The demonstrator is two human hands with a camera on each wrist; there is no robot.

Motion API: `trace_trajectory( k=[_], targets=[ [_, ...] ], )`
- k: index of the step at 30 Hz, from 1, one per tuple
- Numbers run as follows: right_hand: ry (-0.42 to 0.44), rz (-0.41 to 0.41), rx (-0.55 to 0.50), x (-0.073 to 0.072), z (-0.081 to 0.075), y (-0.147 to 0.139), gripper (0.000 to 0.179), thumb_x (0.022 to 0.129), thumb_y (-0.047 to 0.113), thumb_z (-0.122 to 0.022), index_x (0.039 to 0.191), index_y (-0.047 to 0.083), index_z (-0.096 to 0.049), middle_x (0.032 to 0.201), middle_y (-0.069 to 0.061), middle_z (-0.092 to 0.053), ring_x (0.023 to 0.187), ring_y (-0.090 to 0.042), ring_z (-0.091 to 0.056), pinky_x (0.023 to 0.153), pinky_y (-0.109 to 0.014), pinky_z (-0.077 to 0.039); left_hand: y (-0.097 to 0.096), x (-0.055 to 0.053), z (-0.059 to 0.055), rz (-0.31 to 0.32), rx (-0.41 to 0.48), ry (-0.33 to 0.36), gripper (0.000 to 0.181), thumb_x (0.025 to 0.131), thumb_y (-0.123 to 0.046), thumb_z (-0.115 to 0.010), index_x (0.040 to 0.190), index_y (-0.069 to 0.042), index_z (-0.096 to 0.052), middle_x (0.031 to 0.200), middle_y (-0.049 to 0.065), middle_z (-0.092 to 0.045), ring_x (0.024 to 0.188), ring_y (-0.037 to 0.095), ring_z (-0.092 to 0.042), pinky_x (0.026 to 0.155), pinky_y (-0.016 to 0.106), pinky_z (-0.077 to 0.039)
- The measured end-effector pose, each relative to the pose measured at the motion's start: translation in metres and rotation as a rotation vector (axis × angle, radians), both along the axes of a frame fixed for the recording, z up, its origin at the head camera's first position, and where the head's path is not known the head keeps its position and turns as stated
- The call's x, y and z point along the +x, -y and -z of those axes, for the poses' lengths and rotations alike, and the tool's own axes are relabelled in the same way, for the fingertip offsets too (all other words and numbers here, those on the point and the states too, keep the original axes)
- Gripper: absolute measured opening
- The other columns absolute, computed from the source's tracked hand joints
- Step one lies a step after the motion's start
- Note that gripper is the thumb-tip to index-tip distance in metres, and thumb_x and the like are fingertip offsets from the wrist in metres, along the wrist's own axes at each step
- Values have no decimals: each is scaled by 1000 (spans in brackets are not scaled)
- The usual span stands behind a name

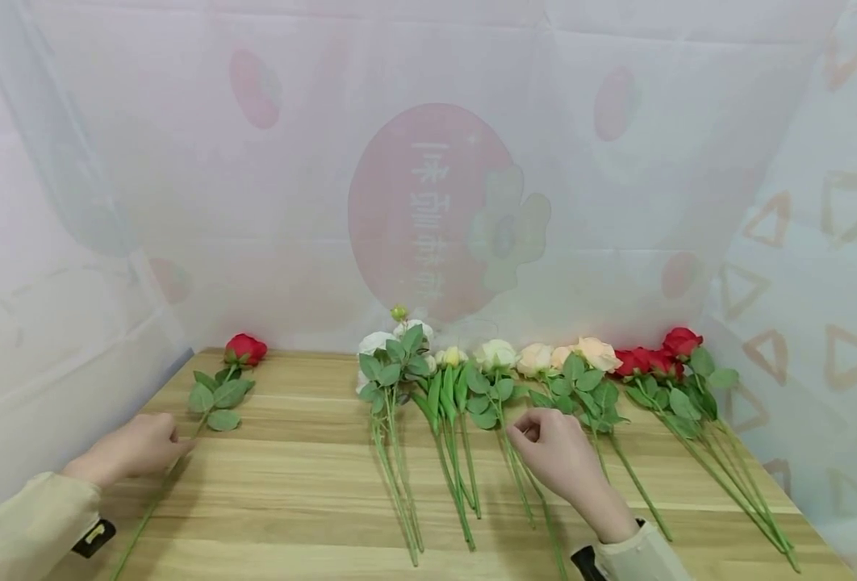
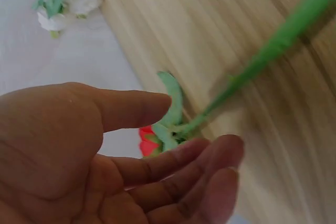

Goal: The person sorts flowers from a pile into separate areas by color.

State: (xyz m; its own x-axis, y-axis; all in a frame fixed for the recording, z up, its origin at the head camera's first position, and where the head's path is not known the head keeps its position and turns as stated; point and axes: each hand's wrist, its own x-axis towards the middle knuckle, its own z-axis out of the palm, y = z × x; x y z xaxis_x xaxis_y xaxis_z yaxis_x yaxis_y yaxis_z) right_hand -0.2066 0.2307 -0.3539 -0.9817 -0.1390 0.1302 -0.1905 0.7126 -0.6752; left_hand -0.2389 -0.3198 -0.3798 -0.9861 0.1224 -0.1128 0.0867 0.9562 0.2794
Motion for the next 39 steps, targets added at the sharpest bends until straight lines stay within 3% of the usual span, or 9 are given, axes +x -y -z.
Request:
trace_trajectory(
  k=[6,10,15,20,26,30,33,36,39],
  targets=[
    [12,-8,0,1,0,2,14,96,19,-65,96,7,-72,75,2,-63,64,-16,-57,61,-35,-47,8,-6,7,-45,-11,71,28,91,-17,-51,63,-12,-48,54,1,-47,41,11,-39,43,28,-34],
    [13,-9,2,0,-1,3,14,96,18,-64,96,7,-72,75,3,-63,65,-15,-57,61,-35,-47,7,-9,10,-46,33,88,17,87,-10,-53,70,-7,-51,60,6,-51,43,12,-43,43,27,-36],
    [28,-14,-9,0,-1,5,14,96,18,-64,96,7,-72,74,2,-63,62,-16,-58,60,-35,-48,7,-10,12,-43,94,108,9,85,1,-57,75,0,-56,50,3,-52,37,9,-43,38,20,-35],
    [22,-7,-8,1,-1,6,13,96,18,-64,95,7,-72,72,3,-63,60,-16,-58,59,-34,-48,7,-10,13,-51,122,80,30,85,0,-63,59,-7,-50,42,-1,-48,36,8,-41,41,22,-36],
    [20,-9,-15,2,-1,6,14,97,18,-64,95,7,-72,72,3,-63,60,-16,-59,59,-34,-48,7,-6,14,-35,155,-20,48,85,-4,-67,48,-16,-39,41,-5,-44,39,8,-37,45,26,-35],
    [27,-11,-28,2,0,6,14,97,18,-64,96,7,-72,72,3,-63,62,-19,-61,59,-33,-49,1,-1,10,2,165,-103,49,89,-8,-66,50,-17,-38,42,-7,-40,41,8,-32,46,27,-33],
    [22,-17,-37,2,1,6,13,96,17,-64,96,6,-72,74,3,-64,63,-20,-62,59,-33,-50,-8,4,3,9,204,-149,43,94,-14,-65,54,-14,-47,47,-6,-45,43,9,-37,46,28,-35],
    [26,-43,-70,3,2,8,13,97,17,-64,97,7,-72,75,2,-64,65,-21,-62,58,-32,-51,-25,9,-7,-10,311,-161,30,97,-19,-64,70,-7,-62,57,-3,-58,50,12,-51,47,28,-43],
    [55,-90,-133,3,2,13,13,97,18,-64,95,7,-72,75,-1,-64,67,-25,-63,57,-34,-53,-47,13,-19,-24,463,-144,24,98,-21,-63,88,1,-66,68,2,-64,62,17,-61,53,28,-52]
  ],
)
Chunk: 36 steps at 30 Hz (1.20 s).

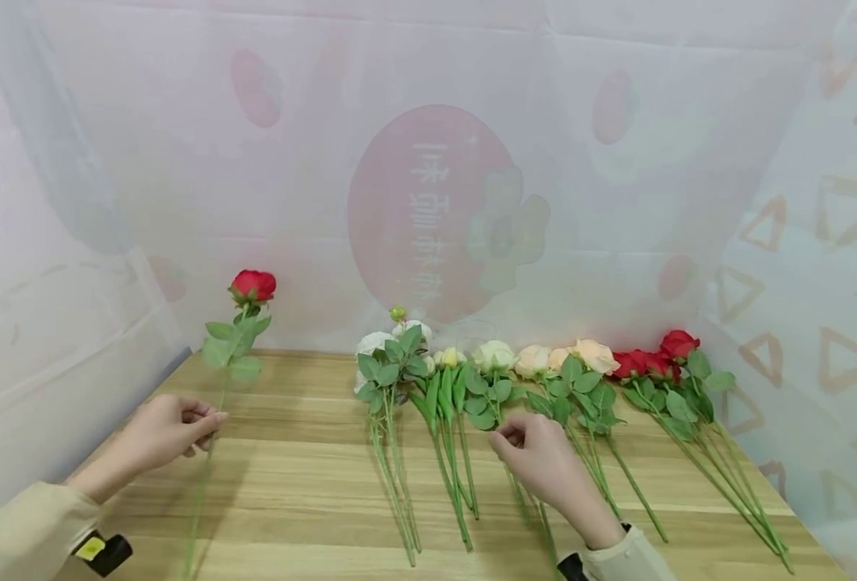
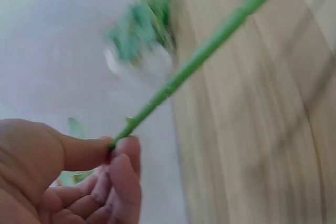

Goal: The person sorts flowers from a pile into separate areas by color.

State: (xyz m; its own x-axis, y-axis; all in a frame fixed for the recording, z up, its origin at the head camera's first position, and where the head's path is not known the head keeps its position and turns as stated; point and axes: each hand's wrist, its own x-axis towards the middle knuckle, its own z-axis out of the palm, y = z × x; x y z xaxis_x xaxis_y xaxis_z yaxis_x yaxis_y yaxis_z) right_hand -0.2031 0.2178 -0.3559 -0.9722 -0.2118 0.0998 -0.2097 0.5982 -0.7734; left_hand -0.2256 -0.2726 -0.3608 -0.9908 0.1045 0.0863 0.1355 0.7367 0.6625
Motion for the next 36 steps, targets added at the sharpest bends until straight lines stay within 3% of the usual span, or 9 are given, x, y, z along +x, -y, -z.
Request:
trace_trajectory(
  k=[6,11,14,23,28,36],
  targets=[
    [90,-130,-164,8,-6,23,22,97,26,-66,100,5,-71,80,-8,-64,71,-29,-62,58,-42,-54,-55,11,-16,53,305,9,26,97,-16,-65,105,9,-65,80,8,-68,71,23,-66,59,32,-56],
    [158,-251,-271,20,-10,52,25,97,26,-65,107,3,-70,89,-10,-65,80,-32,-62,62,-41,-55,-98,28,-23,152,444,-25,22,96,-12,-66,102,9,-66,82,10,-69,69,24,-67,56,34,-56],
    [180,-307,-306,28,-13,68,24,97,26,-65,106,5,-71,91,-10,-66,81,-30,-62,62,-38,-55,-120,37,-25,216,523,-7,22,96,-13,-66,100,9,-66,84,11,-70,70,25,-68,57,36,-57],
    [209,-378,-338,49,-16,94,20,99,27,-62,100,10,-72,88,-4,-67,75,-23,-62,59,-34,-55,-171,51,-21,358,595,-5,21,96,-17,-66,99,4,-68,85,10,-71,76,24,-69,66,36,-57],
    [174,-349,-334,54,-13,96,19,98,27,-64,96,10,-70,83,-3,-65,68,-17,-61,57,-31,-53,-187,55,-19,349,624,7,23,95,-21,-68,100,2,-67,88,9,-72,80,23,-69,71,34,-56],
    [119,-315,-356,56,-10,92,22,97,28,-65,94,7,-69,84,-5,-64,66,-18,-62,57,-34,-54,-207,58,-20,341,683,-41,20,93,-20,-71,96,0,-68,88,8,-70,83,21,-68,74,34,-56]
  ],
)
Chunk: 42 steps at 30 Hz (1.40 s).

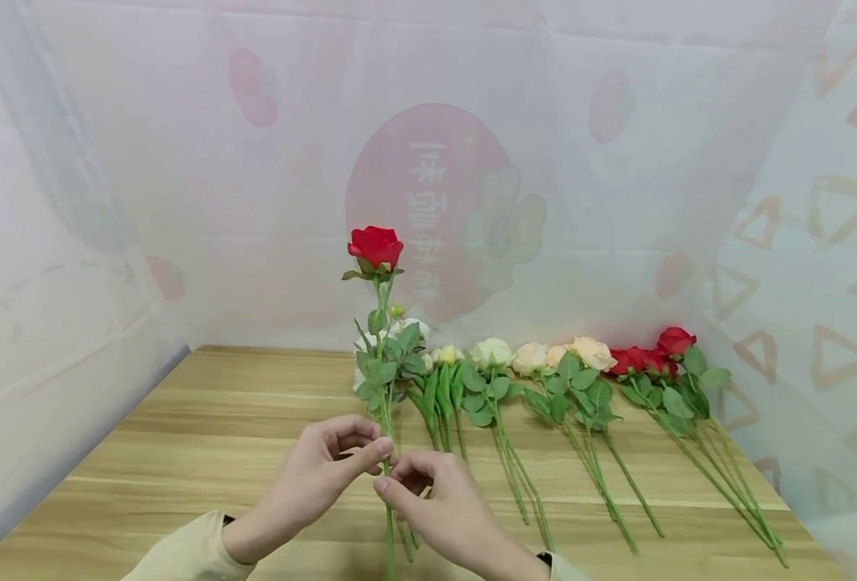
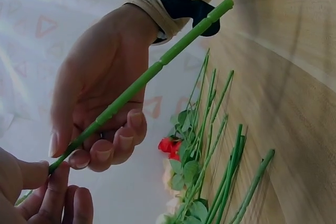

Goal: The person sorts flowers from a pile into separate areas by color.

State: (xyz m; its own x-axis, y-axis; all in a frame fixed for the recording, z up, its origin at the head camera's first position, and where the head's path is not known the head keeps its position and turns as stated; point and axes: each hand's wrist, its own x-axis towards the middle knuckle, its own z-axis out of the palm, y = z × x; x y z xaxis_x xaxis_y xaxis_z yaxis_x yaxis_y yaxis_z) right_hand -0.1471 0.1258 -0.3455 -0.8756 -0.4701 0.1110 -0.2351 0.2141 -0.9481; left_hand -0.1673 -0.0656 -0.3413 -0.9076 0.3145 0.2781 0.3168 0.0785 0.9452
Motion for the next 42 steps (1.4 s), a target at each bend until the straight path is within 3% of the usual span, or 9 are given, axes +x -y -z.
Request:
trace_trajectory(
  k=[8,15,20,26,35,38,42],
  targets=[
    [-110,23,27,3,1,-12,17,96,23,-67,87,9,-69,73,-1,-62,56,-10,-54,50,-28,-49,-4,1,1,54,-47,13,23,97,-23,-66,105,-1,-66,92,6,-68,88,21,-66,71,36,-57],
    [-209,75,136,4,9,-39,14,92,26,-71,82,17,-71,69,5,-60,53,-5,-49,47,-27,-45,20,-5,10,125,-158,57,24,101,-20,-58,115,0,-60,98,7,-66,91,24,-64,72,40,-56],
    [-238,172,226,6,11,-60,12,90,25,-73,82,16,-72,69,7,-59,55,-6,-49,48,-26,-45,45,-12,19,58,-269,30,24,99,-19,-62,113,1,-61,99,7,-65,90,25,-63,71,35,-55],
    [-336,359,368,-1,10,-99,5,88,18,-76,84,15,-73,67,12,-59,55,-7,-51,49,-26,-46,79,-19,18,-55,-390,30,28,98,-24,-63,115,-1,-63,101,5,-66,90,18,-63,72,30,-52],
    [-674,587,596,-28,22,-184,14,77,3,-82,75,13,-72,65,12,-60,52,-1,-47,46,-25,-41,108,-20,10,-107,-442,32,25,99,-19,-62,117,-1,-63,102,3,-65,91,17,-62,74,32,-51],
    [-682,634,693,-34,24,-217,11,77,3,-82,74,7,-73,65,4,-63,51,-4,-47,45,-27,-39,113,-20,9,-116,-438,40,24,99,-18,-62,116,0,-62,102,4,-65,91,18,-63,73,32,-52],
    [-601,624,739,-45,29,-259,10,82,-2,-75,73,0,-72,63,-3,-62,50,-8,-46,44,-29,-39,117,-19,8,-128,-443,51,24,99,-18,-62,116,-1,-63,101,3,-66,91,19,-63,73,34,-53]
  ],
)
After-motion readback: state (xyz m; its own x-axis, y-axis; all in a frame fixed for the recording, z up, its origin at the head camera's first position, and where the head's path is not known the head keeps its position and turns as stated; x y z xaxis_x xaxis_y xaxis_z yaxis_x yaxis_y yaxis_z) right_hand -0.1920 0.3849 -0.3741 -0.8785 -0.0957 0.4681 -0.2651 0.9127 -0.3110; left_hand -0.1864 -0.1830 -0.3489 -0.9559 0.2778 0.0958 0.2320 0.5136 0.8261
